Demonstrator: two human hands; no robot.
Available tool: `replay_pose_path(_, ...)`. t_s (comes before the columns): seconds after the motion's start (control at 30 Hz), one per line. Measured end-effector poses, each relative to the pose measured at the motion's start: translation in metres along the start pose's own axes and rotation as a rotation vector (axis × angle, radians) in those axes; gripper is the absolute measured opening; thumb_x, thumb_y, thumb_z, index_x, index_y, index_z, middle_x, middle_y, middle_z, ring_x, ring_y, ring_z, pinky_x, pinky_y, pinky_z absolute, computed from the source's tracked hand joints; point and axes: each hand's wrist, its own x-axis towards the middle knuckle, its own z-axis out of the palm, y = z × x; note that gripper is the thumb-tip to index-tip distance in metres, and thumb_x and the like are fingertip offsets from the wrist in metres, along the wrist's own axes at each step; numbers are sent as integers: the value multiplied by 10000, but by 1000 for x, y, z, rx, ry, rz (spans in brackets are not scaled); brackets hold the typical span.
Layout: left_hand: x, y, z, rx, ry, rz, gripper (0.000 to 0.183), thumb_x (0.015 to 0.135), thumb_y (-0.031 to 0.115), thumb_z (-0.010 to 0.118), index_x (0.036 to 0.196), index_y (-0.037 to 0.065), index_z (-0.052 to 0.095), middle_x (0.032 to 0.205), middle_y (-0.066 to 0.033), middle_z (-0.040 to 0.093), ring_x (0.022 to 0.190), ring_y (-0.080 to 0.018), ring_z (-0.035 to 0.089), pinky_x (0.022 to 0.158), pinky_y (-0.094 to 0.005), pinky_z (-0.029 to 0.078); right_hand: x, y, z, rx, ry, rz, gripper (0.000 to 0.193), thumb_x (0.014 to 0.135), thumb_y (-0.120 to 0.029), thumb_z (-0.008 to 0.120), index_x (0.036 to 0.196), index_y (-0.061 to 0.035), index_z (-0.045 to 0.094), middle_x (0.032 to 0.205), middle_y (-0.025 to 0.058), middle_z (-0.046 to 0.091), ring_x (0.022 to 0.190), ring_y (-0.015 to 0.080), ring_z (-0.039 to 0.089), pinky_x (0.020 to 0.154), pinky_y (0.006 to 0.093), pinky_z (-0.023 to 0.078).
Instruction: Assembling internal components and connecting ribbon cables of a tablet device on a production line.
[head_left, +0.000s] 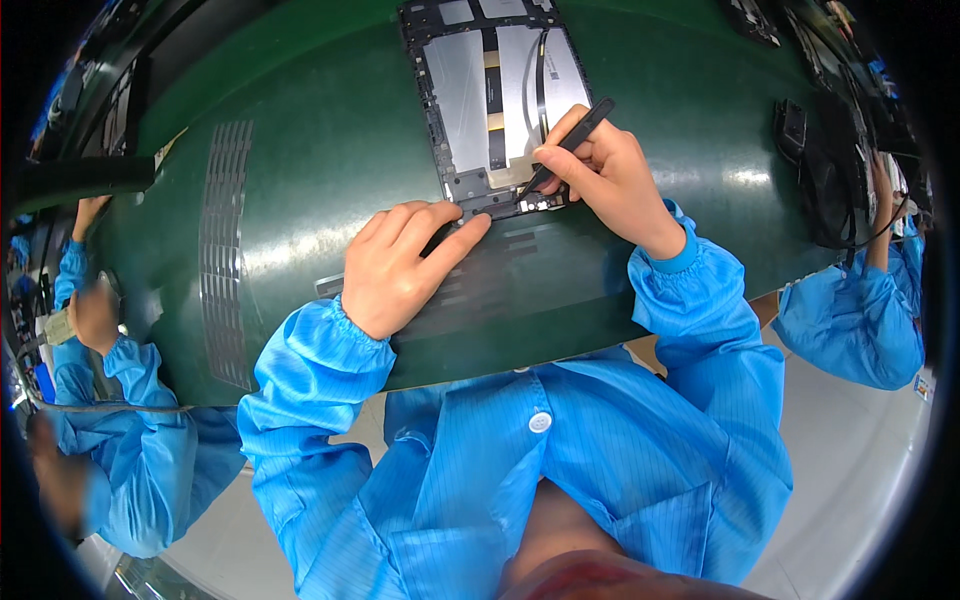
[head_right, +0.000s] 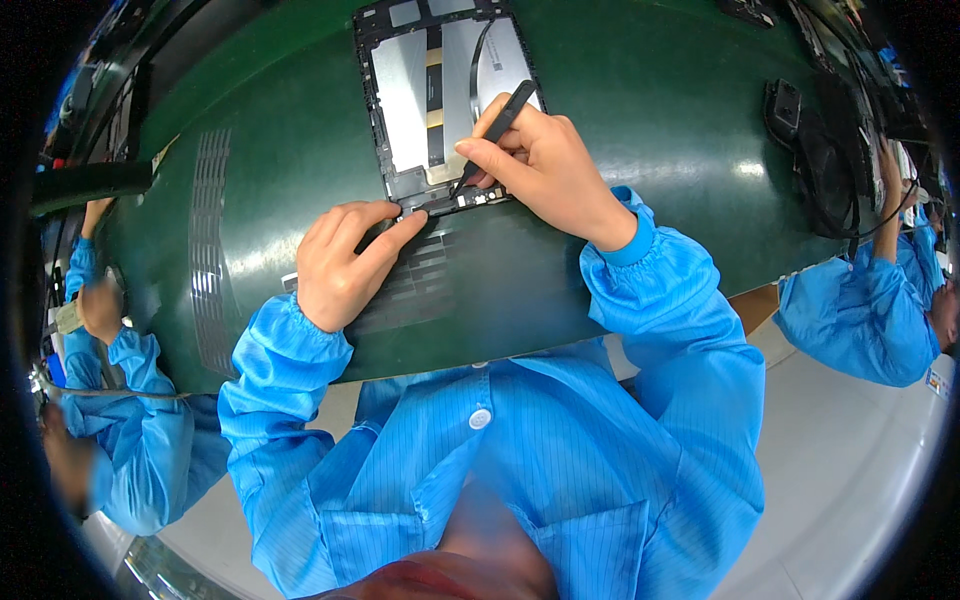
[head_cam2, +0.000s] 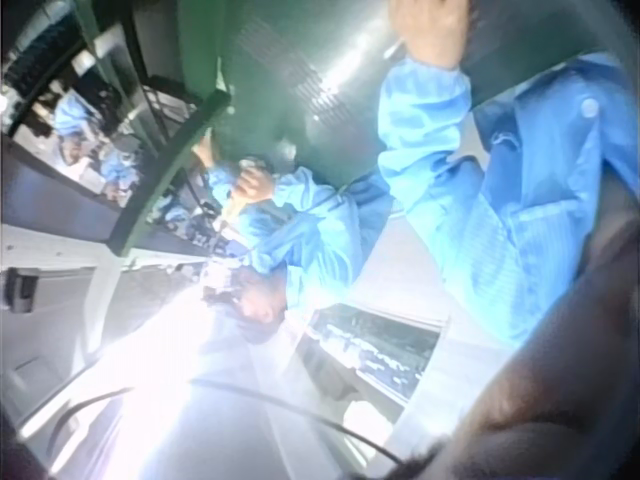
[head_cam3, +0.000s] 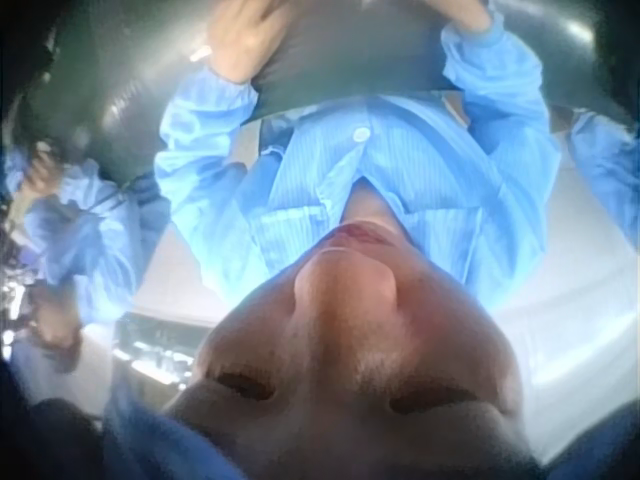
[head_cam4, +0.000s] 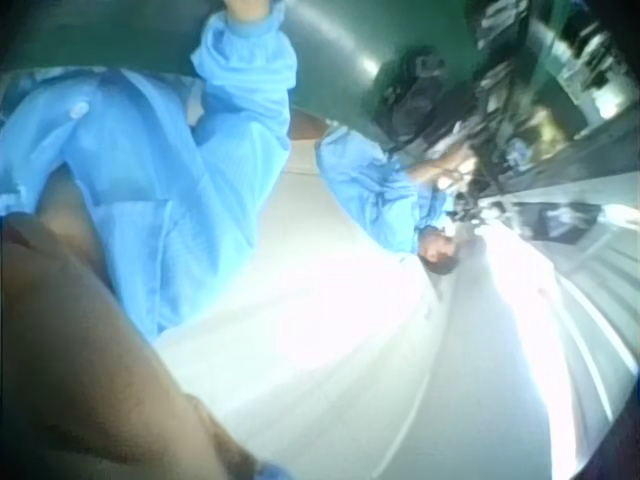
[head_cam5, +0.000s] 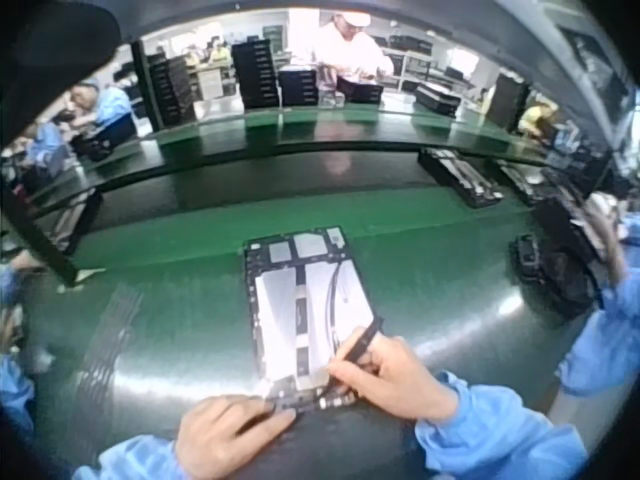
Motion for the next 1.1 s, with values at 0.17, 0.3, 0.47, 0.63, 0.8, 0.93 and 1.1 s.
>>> replay_pose_path(0.17, 1, 2, -2, 40, -25, 17, 483, 702, 112, 628, 1176, 186, 684, 1040, -27, 617, 907, -200, 611, 751, -318, 506, 1, -1, 2, -15, -1, 5, 170, 949, -137, 646, 933, 8, 557, 734, 115, 687, 709, 160, 703, 619, 259, 550)
replay_pose_path(0.3, 3, 1, 0, -2, 15, -3, 492, 651, 37, 709, 1126, 165, 724, 981, -37, 623, 840, -209, 622, 685, -329, 517, 3, -2, 4, -33, -3, 17, 178, 949, -143, 646, 935, 10, 556, 724, 119, 688, 706, 165, 709, 611, 263, 548)
replay_pose_path(0.47, 1, 0, -1, 9, -6, 2, 474, 694, 117, 636, 1162, 171, 692, 1027, -31, 609, 883, -200, 611, 728, -321, 506, 3, -4, 4, -41, -6, 3, 182, 948, -146, 646, 935, 11, 554, 726, 128, 690, 704, 169, 713, 598, 267, 542)
replay_pose_path(0.63, 0, -2, 9, 33, 63, 4, 463, 685, 114, 645, 1143, 165, 697, 1039, -33, 611, 931, -217, 605, 745, -329, 500, 5, -3, 6, -73, 7, 1, 182, 948, -147, 643, 932, 9, 551, 715, 125, 686, 688, 164, 706, 585, 269, 536)
replay_pose_path(0.8, 3, 14, 14, 53, 62, -56, 426, 706, 84, 761, 1114, 198, 718, 1074, -35, 596, 961, -247, 592, 795, -371, 479, 3, 2, 8, -45, 51, -46, 176, 946, -142, 641, 910, 6, 555, 692, 95, 654, 657, 140, 685, 562, 253, 525)
replay_pose_path(0.93, 7, 19, 16, 103, 59, -47, 413, 724, 104, 750, 1117, 226, 718, 1120, -47, 578, 988, -249, 587, 784, -357, 467, 0, 0, 7, -7, 88, -32, 172, 944, -141, 642, 903, 2, 558, 708, 76, 640, 662, 135, 680, 560, 245, 525)
replay_pose_path(1.1, -5, 11, 9, 86, 32, -28, 455, 710, 123, 664, 1158, 196, 688, 1120, -59, 596, 1013, -238, 593, 811, -360, 471, -2, 3, 9, 39, 115, -67, 181, 946, -159, 646, 917, -4, 557, 735, 66, 632, 655, 129, 669, 537, 239, 515)
